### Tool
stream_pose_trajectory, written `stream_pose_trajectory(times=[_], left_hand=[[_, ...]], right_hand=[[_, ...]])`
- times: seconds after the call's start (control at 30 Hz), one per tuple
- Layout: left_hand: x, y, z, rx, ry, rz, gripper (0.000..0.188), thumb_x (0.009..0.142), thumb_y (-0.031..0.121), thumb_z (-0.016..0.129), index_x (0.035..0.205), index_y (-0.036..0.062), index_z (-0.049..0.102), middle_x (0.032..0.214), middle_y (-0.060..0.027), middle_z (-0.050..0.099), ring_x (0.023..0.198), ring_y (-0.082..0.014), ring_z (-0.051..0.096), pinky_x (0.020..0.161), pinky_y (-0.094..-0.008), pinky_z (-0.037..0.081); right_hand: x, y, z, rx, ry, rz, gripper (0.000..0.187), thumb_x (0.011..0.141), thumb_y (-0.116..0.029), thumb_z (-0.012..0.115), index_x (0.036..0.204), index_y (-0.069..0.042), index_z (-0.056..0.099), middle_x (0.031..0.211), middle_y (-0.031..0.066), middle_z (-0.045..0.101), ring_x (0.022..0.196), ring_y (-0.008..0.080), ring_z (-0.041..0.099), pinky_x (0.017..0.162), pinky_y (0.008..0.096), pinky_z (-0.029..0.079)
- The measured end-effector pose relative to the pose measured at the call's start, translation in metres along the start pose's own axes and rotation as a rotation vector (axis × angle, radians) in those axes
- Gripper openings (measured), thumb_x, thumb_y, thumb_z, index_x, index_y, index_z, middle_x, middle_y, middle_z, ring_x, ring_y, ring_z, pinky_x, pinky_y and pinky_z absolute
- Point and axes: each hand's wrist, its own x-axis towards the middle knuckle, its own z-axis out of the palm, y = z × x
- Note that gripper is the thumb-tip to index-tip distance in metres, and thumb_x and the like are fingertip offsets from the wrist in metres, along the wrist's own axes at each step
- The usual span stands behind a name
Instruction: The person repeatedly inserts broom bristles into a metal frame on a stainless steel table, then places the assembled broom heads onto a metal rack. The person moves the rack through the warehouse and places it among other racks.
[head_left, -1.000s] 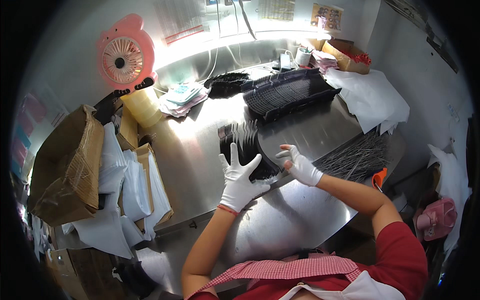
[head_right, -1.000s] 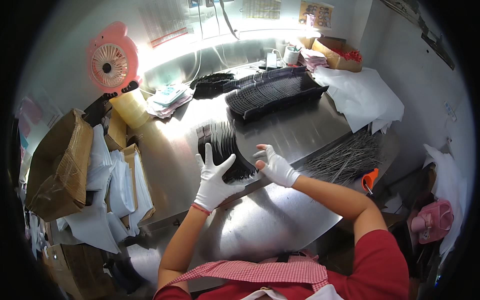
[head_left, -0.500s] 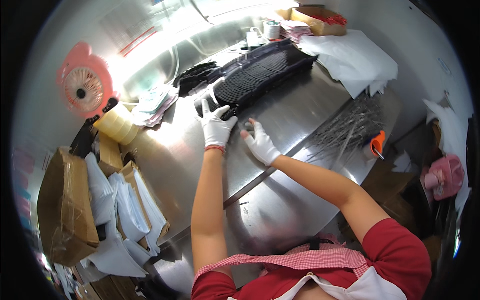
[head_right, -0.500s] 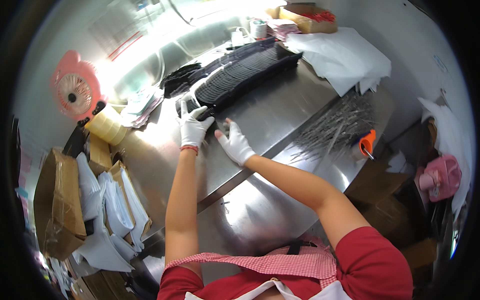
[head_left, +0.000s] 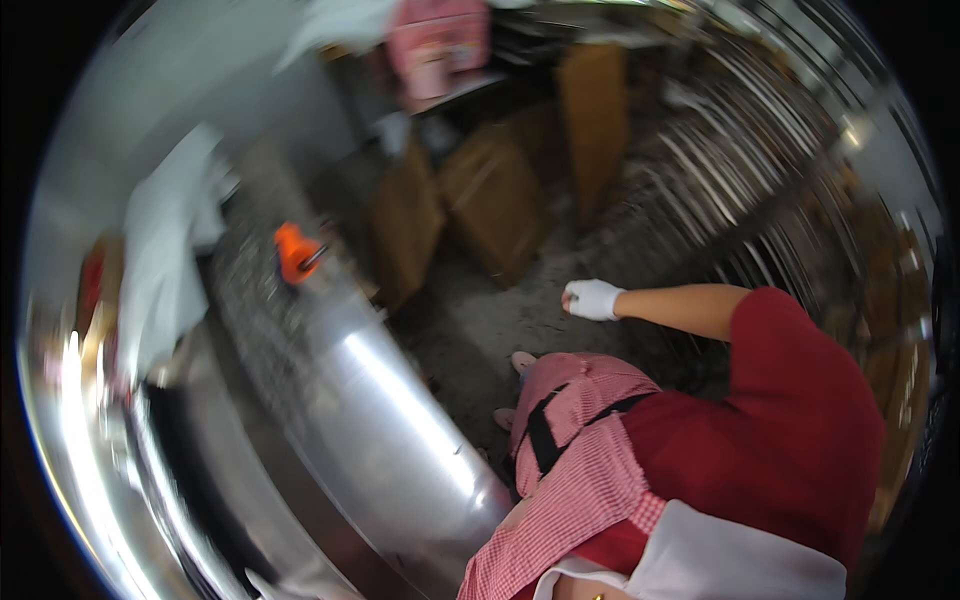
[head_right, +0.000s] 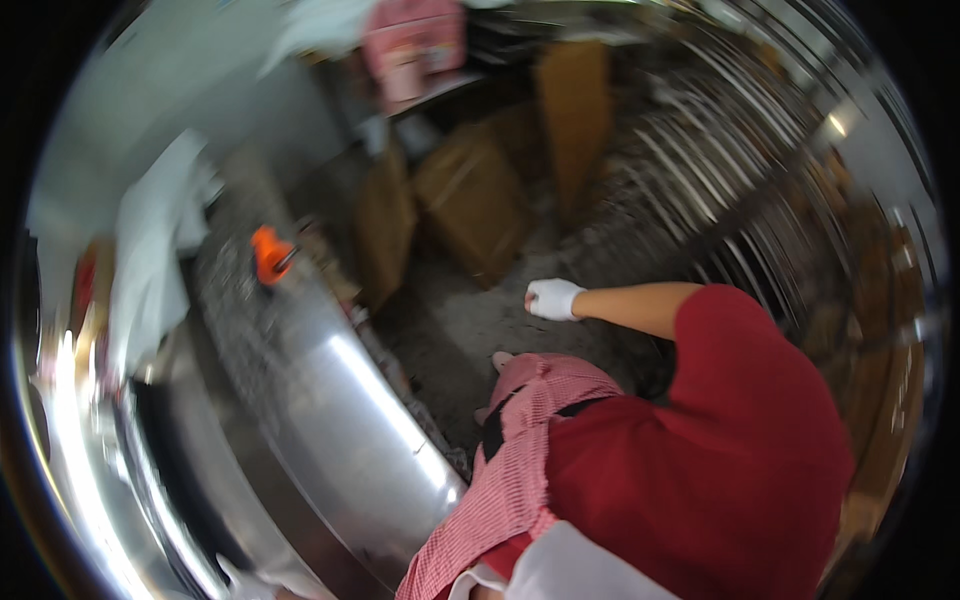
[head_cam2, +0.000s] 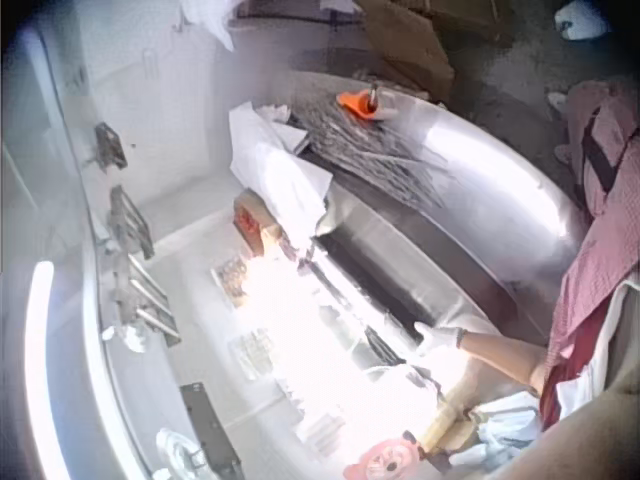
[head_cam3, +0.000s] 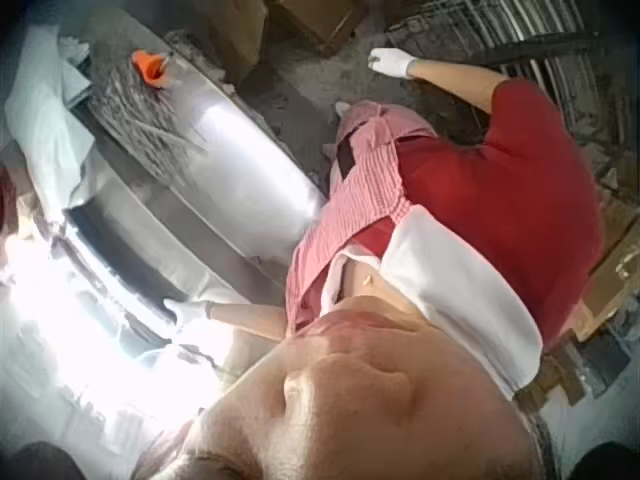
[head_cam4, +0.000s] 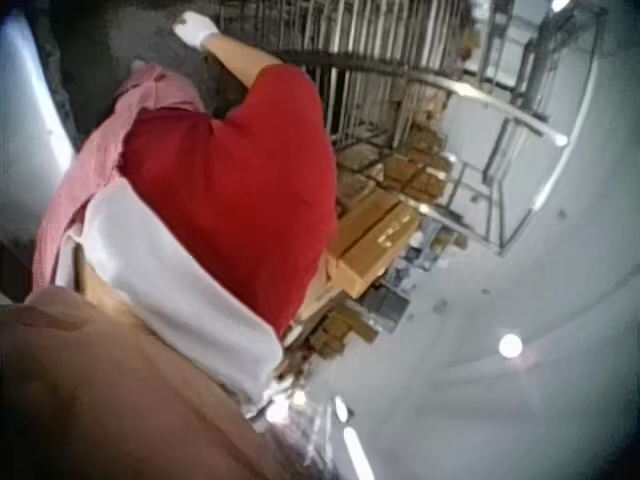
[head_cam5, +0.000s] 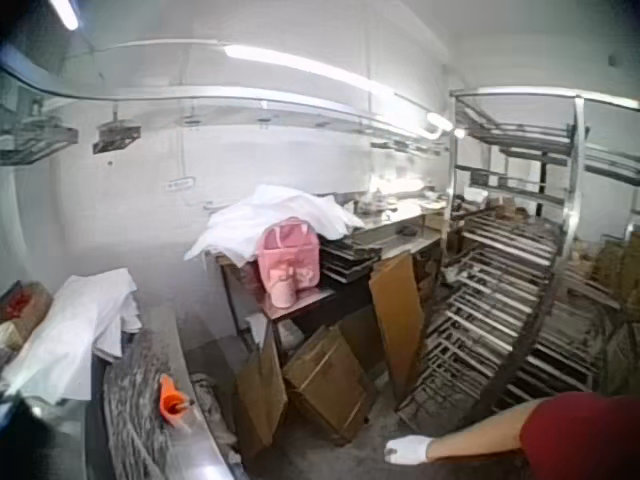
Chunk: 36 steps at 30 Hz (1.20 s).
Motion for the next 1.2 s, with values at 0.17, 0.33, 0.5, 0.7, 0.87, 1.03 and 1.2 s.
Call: stream_pose_trajectory(times=[0.17,0.33,0.5,0.7,0.87,1.03,1.2], left_hand=[[-0.056,0.084,0.086,0.174,0.024,-0.081,0.079,0.085,0.038,0.076,0.138,-0.0073,0.039,0.126,-0.0244,0.049,0.109,-0.0399,0.054,0.099,-0.0487,0.045],[-0.145,0.27,0.151,-0.522,-0.94,0.226,0.084,0.086,0.029,0.075,0.146,-0.0053,0.027,0.139,-0.0246,0.036,0.12,-0.0385,0.047,0.103,-0.0489,0.041],[-0.202,0.422,0.159,-0.826,-1.797,0.141,0.046,0.09,-0.004,0.055,0.136,-0.0051,0.048,0.136,-0.016,0.054,0.125,-0.0248,0.052,0.111,-0.0363,0.035],[-0.22,0.46,0.19,-0.811,-2.182,0.221,0.05,0.089,-0.007,0.052,0.138,-0.0013,0.047,0.138,-0.0136,0.053,0.131,-0.0241,0.048,0.112,-0.0359,0.032],[-0.209,0.424,0.165,-0.891,-2.068,0.117,0.049,0.092,0.02,0.063,0.135,-0.0013,0.049,0.134,-0.014,0.055,0.119,-0.0235,0.055,0.101,-0.0355,0.043],[-0.189,0.421,0.111,-1.23,-2.491,-0.036,0.049,0.096,0.026,0.059,0.136,-0.0006,0.051,0.14,-0.0182,0.051,0.128,-0.0303,0.05,0.11,-0.0407,0.036],[-0.192,0.462,0.036,-1.664,-1.769,-0.484,0.077,0.097,0.045,0.052,0.149,-0.0022,0.022,0.156,-0.0242,0.026,0.145,-0.0326,0.027,0.119,-0.0447,0.017]], right_hand=[[-0.07,0.157,-0.028,0.023,0.688,0.782,0.029,0.081,-0.027,0.068,0.103,-0.008,0.067,0.109,0.0178,0.064,0.098,0.0362,0.062,0.085,0.0441,0.05],[-0.181,0.25,-0.072,-0.352,1.122,1.092,0.047,0.081,-0.038,0.07,0.118,-0.01,0.062,0.12,0.0122,0.058,0.114,0.0316,0.056,0.092,0.0466,0.047],[-0.271,0.327,-0.13,-0.129,0.599,1.375,0.065,0.088,-0.052,0.059,0.14,-0.014,0.048,0.141,0.0158,0.051,0.128,0.033,0.049,0.107,0.0443,0.039],[-0.28,0.279,-0.082,0.021,0.532,0.952,0.044,0.086,-0.043,0.06,0.107,-0.004,0.062,0.104,0.023,0.067,0.096,0.0384,0.064,0.085,0.0438,0.051],[-0.257,0.155,-0.021,0.43,0.524,0.615,0.025,0.08,-0.024,0.069,0.077,-0.002,0.058,0.063,0.0113,0.051,0.061,0.0172,0.046,0.06,0.0347,0.043],[-0.146,0.032,-0.06,0.43,0.234,0.164,0.034,0.082,-0.034,0.07,0.077,-0.001,0.059,0.064,0.0088,0.05,0.063,0.0163,0.046,0.063,0.0327,0.043],[-0.059,-0.129,-0.053,0.55,0.292,-0.386,0.019,0.081,-0.015,0.076,0.086,0.0,0.065,0.066,0.0085,0.062,0.058,0.012,0.055,0.056,0.0285,0.045]])
